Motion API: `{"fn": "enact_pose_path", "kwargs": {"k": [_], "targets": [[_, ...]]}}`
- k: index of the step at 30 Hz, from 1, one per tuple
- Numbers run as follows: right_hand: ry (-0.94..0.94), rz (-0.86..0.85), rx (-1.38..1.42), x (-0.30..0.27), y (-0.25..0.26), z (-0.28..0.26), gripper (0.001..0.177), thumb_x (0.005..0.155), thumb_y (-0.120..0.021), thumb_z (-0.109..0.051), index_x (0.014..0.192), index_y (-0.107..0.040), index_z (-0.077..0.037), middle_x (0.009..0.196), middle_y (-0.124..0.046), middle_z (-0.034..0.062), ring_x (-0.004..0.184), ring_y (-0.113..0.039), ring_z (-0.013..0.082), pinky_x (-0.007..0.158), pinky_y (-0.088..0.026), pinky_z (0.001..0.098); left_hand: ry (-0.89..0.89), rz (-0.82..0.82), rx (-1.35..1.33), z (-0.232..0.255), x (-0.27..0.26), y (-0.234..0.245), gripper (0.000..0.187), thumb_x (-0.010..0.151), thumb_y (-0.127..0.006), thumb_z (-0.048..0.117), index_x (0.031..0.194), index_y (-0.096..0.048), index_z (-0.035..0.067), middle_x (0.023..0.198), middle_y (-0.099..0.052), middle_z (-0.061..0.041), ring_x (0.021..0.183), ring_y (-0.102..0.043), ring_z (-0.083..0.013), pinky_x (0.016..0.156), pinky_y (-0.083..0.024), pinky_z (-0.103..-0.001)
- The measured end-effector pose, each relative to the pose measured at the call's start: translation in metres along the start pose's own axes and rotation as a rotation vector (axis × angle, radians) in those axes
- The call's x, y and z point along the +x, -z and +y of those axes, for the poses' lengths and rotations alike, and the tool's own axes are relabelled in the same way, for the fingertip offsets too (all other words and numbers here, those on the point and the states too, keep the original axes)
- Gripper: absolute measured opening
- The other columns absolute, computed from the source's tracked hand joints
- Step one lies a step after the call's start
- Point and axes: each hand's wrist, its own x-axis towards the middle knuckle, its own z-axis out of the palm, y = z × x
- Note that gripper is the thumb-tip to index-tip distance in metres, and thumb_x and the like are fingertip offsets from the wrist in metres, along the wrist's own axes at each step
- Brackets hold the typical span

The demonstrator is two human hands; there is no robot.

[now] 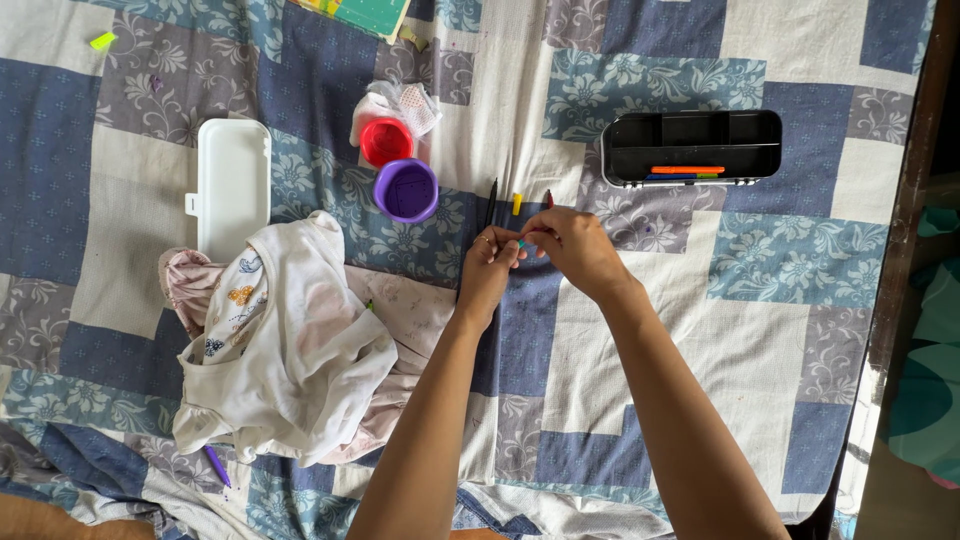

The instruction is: The person organizes a collection of pens and markers on a bed. They pick up the writing instruments from the bedspread and place them into a black pencil case, then close the case.

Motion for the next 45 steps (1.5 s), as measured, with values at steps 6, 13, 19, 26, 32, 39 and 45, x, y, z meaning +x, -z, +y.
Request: {"fn": "enact_pose_path", "kwargs": {"k": [6, 13, 19, 26, 32, 39, 45], "targets": [[-0.168, -0.084, 0.007, 0.003, 0.001, 0.004, 0.011, 0.092, -0.071, -0.01, 0.097, -0.076, -0.002, 0.076, -0.076, 0.0088, 0.067, -0.074, 0.0146, 0.063, -0.059, 0.0301, -0.047, 0.032, 0.114, 0.0, -0.002, -0.006, 0.006, 0.101, -0.058, 0.006, 0.1, -0.064, 0.005, 0.089, -0.063, -0.001, 0.084, -0.057, -0.0086, 0.08, -0.048, -0.025], [0.064, 0.152, 0.018, -0.019, -0.007, 0.024, 0.011, 0.092, -0.072, -0.006, 0.101, -0.073, 0.001, 0.087, -0.074, 0.0117, 0.071, -0.072, 0.0169, 0.064, -0.058, 0.0309, -0.073, 0.077, 0.163, 0.004, -0.003, -0.016, 0.018, 0.096, -0.064, 0.009, 0.112, -0.06, 0.004, 0.105, -0.066, -0.003, 0.101, -0.063, -0.0103, 0.092, -0.05, -0.025], [-0.12, 0.636, -0.004, -0.036, 0.065, 0.054, 0.011, 0.097, -0.071, -0.007, 0.108, -0.072, -0.007, 0.099, -0.075, 0.0067, 0.072, -0.068, 0.0145, 0.058, -0.054, 0.0292, -0.08, 0.103, 0.263, 0.008, -0.002, -0.024, 0.051, 0.086, -0.081, 0.018, 0.13, -0.056, 0.012, 0.111, -0.064, -0.002, 0.102, -0.06, -0.0115, 0.088, -0.048, -0.028], [0.058, 0.725, -0.245, -0.018, 0.094, 0.069, 0.016, 0.095, -0.075, -0.002, 0.11, -0.071, -0.006, 0.105, -0.071, 0.0105, 0.066, -0.062, 0.0194, 0.064, -0.051, 0.0311, -0.133, 0.15, 0.379, -0.004, -0.001, -0.026, 0.048, 0.083, -0.081, 0.012, 0.125, -0.059, 0.014, 0.111, -0.066, -0.001, 0.102, -0.062, -0.012, 0.084, -0.047, -0.029], [0.082, 0.696, -0.269, -0.009, 0.044, 0.062, 0.024, 0.093, -0.08, -0.005, 0.114, -0.069, -0.006, 0.106, -0.066, 0.0114, 0.07, -0.061, 0.0233, 0.069, -0.052, 0.0365, -0.239, 0.311, 0.433, -0.014, -0.009, -0.034, 0.031, 0.091, -0.075, 0.012, 0.117, -0.059, 0.01, 0.105, -0.071, -0.006, 0.094, -0.068, -0.0134, 0.081, -0.05, -0.03], [0.007, 0.502, -0.058, 0.004, -0.035, 0.062, 0.03, 0.083, -0.084, -0.014, 0.107, -0.069, -0.003, 0.1, -0.068, 0.0144, 0.081, -0.071, 0.0239, 0.073, -0.058, 0.035, -0.514, 0.481, 0.823, 0.01, 0.01, -0.052, 0.033, 0.096, -0.067, 0.01, 0.123, -0.053, 0.001, 0.109, -0.059, -0.02, 0.093, -0.065, -0.0375, 0.078, -0.054, -0.042], [-0.207, 0.309, 0.609, -0.004, -0.018, 0.075, 0.022, 0.096, -0.068, -0.009, 0.118, -0.071, -0.005, 0.095, -0.075, 0.0031, 0.084, -0.069, 0.0071, 0.071, -0.061, 0.0232, -0.413, 0.453, 0.866, 0.023, 0.028, -0.054, 0.015, 0.098, -0.066, 0.012, 0.112, -0.062, 0.01, 0.112, -0.062, -0.013, 0.094, -0.07, -0.034, 0.078, -0.056, -0.042]]}}
